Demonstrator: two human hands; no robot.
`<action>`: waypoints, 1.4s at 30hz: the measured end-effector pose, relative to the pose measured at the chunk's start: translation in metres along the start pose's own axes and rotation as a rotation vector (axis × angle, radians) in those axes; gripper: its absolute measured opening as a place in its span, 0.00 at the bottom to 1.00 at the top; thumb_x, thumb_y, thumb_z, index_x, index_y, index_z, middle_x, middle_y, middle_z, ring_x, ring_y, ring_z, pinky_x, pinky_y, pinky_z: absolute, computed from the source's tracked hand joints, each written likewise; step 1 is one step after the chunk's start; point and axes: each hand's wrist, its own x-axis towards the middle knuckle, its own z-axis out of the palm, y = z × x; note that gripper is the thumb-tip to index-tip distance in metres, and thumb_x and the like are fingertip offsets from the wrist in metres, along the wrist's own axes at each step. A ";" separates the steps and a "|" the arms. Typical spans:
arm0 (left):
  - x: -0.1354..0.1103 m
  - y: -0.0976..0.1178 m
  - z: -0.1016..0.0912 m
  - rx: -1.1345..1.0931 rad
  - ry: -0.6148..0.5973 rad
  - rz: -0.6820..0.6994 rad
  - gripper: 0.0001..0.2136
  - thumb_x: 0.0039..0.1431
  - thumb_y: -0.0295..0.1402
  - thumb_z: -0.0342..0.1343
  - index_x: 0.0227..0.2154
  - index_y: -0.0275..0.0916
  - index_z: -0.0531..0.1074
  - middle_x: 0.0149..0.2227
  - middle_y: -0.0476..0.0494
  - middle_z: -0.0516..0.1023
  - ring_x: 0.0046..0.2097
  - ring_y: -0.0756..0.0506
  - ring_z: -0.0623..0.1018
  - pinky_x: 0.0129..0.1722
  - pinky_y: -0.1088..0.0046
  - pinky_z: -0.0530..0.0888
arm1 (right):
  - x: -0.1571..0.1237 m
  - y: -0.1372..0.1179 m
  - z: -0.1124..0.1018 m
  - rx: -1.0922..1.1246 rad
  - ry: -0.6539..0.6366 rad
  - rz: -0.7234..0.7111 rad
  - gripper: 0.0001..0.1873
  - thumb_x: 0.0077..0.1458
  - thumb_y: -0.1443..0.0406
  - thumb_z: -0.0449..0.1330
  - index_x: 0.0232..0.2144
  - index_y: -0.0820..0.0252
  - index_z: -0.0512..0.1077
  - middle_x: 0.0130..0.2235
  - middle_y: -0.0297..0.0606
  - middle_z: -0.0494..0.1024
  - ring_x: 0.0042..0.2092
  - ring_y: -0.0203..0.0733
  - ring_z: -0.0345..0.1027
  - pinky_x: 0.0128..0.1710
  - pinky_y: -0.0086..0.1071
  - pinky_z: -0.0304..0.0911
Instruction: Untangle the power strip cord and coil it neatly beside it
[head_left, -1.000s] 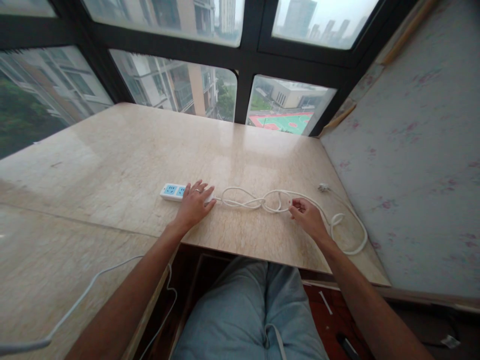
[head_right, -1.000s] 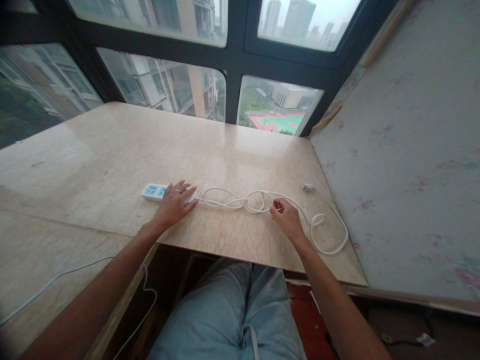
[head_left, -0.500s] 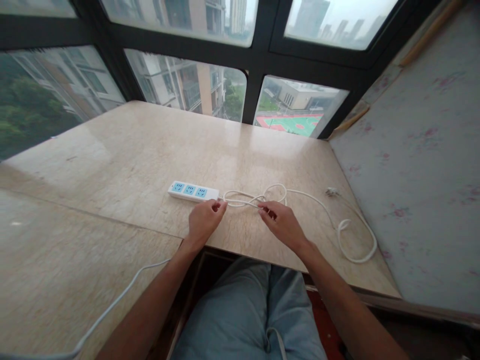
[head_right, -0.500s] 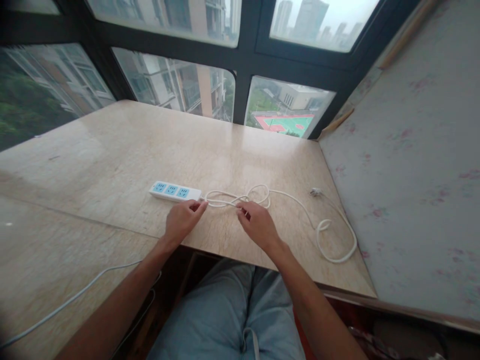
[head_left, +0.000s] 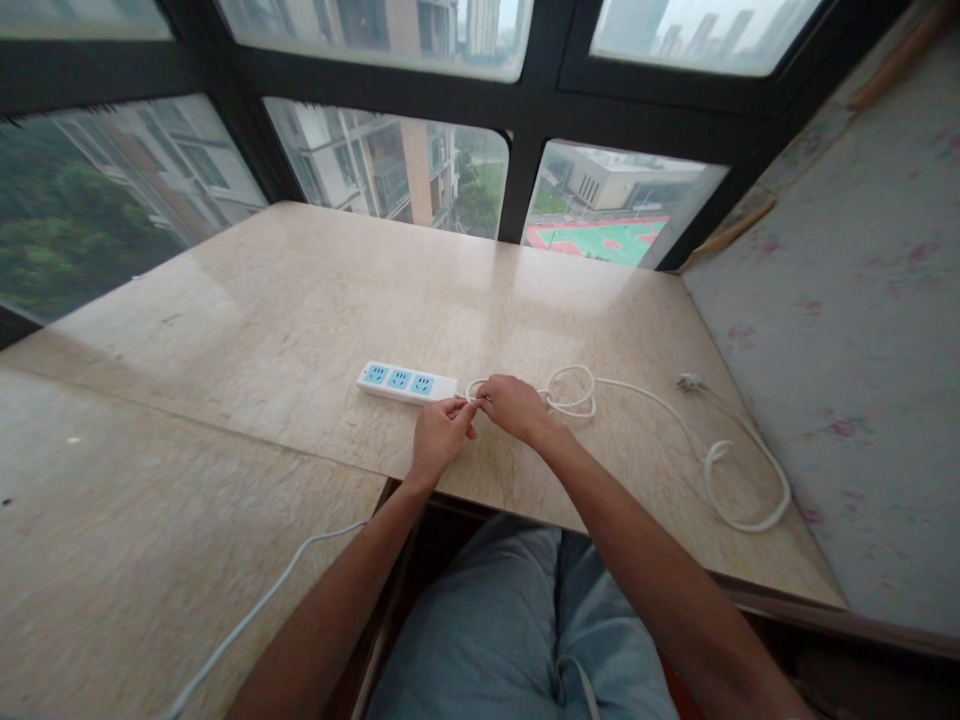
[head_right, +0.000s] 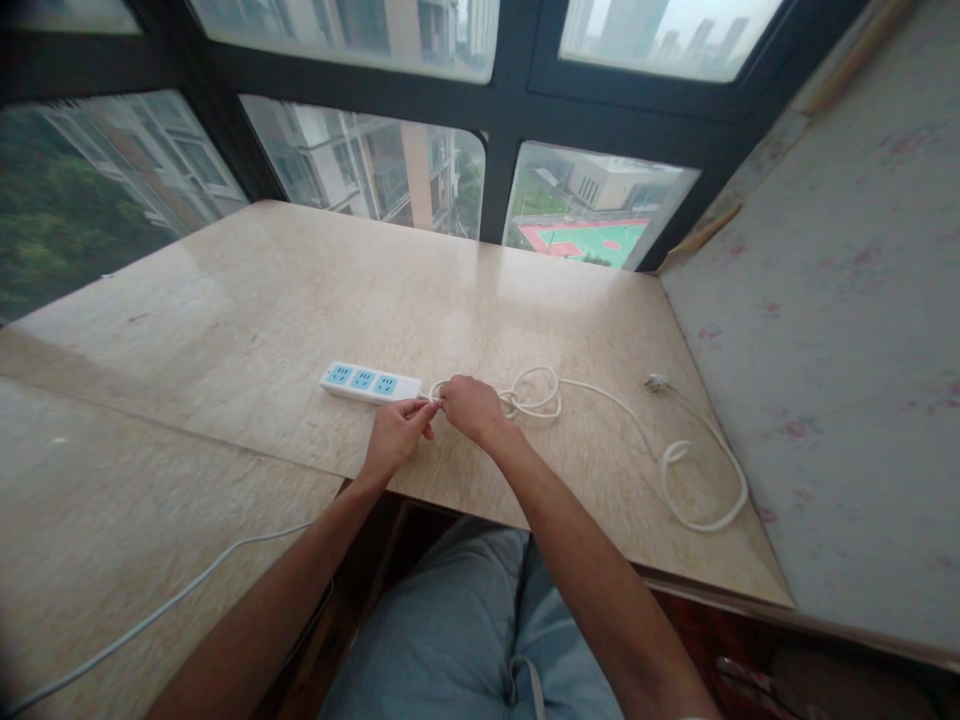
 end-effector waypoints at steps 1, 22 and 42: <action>0.000 0.000 0.001 -0.062 0.004 -0.017 0.19 0.55 0.47 0.55 0.35 0.33 0.77 0.20 0.46 0.73 0.21 0.51 0.69 0.22 0.77 0.61 | -0.003 0.000 0.002 -0.007 0.040 -0.006 0.12 0.60 0.63 0.54 0.34 0.57 0.78 0.37 0.41 0.75 0.38 0.41 0.68 0.31 0.30 0.52; -0.006 0.026 -0.014 -0.098 0.212 -0.027 0.14 0.50 0.40 0.56 0.32 0.33 0.76 0.18 0.48 0.71 0.18 0.53 0.67 0.19 0.80 0.62 | -0.069 0.053 0.014 1.035 0.609 0.273 0.14 0.51 0.56 0.63 0.32 0.62 0.77 0.29 0.37 0.73 0.30 0.36 0.61 0.30 0.30 0.55; -0.009 0.027 -0.032 0.249 0.155 0.251 0.22 0.60 0.45 0.50 0.16 0.35 0.71 0.16 0.48 0.69 0.19 0.53 0.68 0.22 0.77 0.60 | -0.102 0.059 0.026 1.383 0.955 0.145 0.08 0.51 0.60 0.65 0.30 0.59 0.76 0.28 0.33 0.67 0.30 0.32 0.60 0.31 0.27 0.56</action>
